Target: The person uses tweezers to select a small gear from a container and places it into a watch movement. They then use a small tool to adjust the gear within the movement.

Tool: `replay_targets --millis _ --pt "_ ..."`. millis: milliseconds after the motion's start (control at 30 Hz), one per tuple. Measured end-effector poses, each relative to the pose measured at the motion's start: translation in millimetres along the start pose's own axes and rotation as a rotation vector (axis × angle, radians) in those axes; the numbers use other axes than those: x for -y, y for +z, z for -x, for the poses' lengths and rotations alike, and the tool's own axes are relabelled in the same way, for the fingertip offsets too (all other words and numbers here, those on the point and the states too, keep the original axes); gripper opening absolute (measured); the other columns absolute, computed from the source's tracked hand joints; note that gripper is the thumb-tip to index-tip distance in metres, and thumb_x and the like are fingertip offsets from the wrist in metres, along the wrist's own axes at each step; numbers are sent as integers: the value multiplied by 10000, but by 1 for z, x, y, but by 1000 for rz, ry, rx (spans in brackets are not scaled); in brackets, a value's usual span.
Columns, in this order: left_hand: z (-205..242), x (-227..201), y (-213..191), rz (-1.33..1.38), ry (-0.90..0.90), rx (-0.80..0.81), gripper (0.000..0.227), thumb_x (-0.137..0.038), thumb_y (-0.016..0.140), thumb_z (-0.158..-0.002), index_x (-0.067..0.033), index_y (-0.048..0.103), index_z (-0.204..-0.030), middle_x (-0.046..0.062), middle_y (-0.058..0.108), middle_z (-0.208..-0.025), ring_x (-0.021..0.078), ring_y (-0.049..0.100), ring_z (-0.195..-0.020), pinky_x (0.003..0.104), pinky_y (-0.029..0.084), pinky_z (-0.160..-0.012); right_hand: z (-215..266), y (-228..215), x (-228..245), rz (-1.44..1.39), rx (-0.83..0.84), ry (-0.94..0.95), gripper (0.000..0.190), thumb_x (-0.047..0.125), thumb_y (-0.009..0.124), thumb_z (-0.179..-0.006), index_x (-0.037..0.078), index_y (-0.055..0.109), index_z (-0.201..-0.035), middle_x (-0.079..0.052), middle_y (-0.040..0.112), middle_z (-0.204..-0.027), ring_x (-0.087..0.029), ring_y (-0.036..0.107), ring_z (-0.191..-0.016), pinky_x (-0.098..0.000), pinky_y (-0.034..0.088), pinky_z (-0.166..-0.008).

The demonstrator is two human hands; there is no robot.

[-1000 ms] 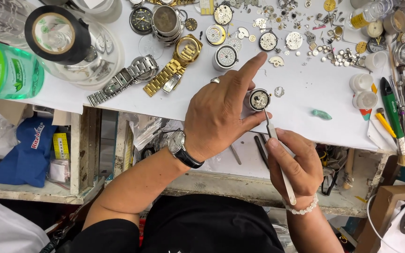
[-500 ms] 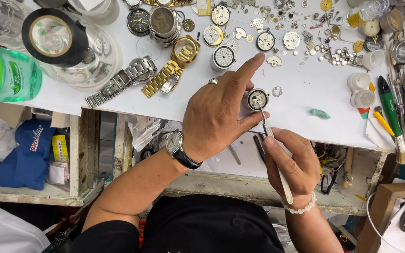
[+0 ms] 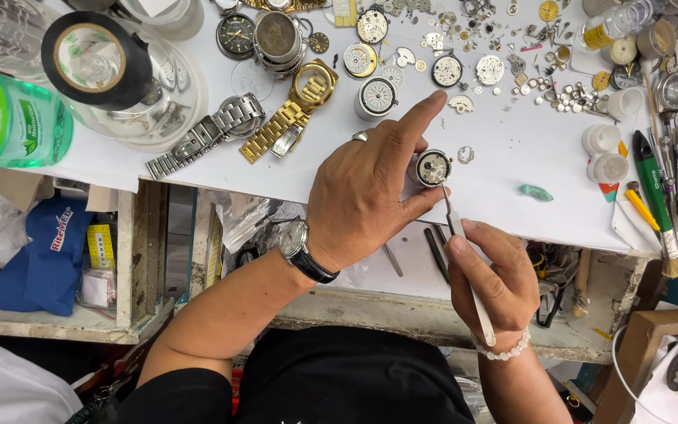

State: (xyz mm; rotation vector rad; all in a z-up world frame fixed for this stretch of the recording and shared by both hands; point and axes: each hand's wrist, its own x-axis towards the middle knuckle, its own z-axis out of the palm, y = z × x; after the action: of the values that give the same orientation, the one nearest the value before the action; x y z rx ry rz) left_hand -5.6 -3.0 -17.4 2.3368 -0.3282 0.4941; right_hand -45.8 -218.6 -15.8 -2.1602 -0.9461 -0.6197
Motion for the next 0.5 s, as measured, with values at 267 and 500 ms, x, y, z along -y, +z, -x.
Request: replay_targets --millis 267,500 --pt "0 0 1 -15 -4 8 1101 -354 1054 -898 -204 254 -1640 -38 706 -1191 173 661 -890 349 515 -735 -5 -1 -1 -8 10 -34 285 -147 696 -985 -13 643 -1231 -296 652 -1193 -431 711 -996 -463 624 -862" --pt "-1 0 -1 -15 -1 11 1079 -350 1043 -907 -195 264 -1638 -48 694 -1173 168 654 -885 347 516 -739 -13 0 -1 13 30 -19 246 -130 700 -984 -23 663 -1203 -290 667 -1173 -406 710 -977 -456 620 -863"
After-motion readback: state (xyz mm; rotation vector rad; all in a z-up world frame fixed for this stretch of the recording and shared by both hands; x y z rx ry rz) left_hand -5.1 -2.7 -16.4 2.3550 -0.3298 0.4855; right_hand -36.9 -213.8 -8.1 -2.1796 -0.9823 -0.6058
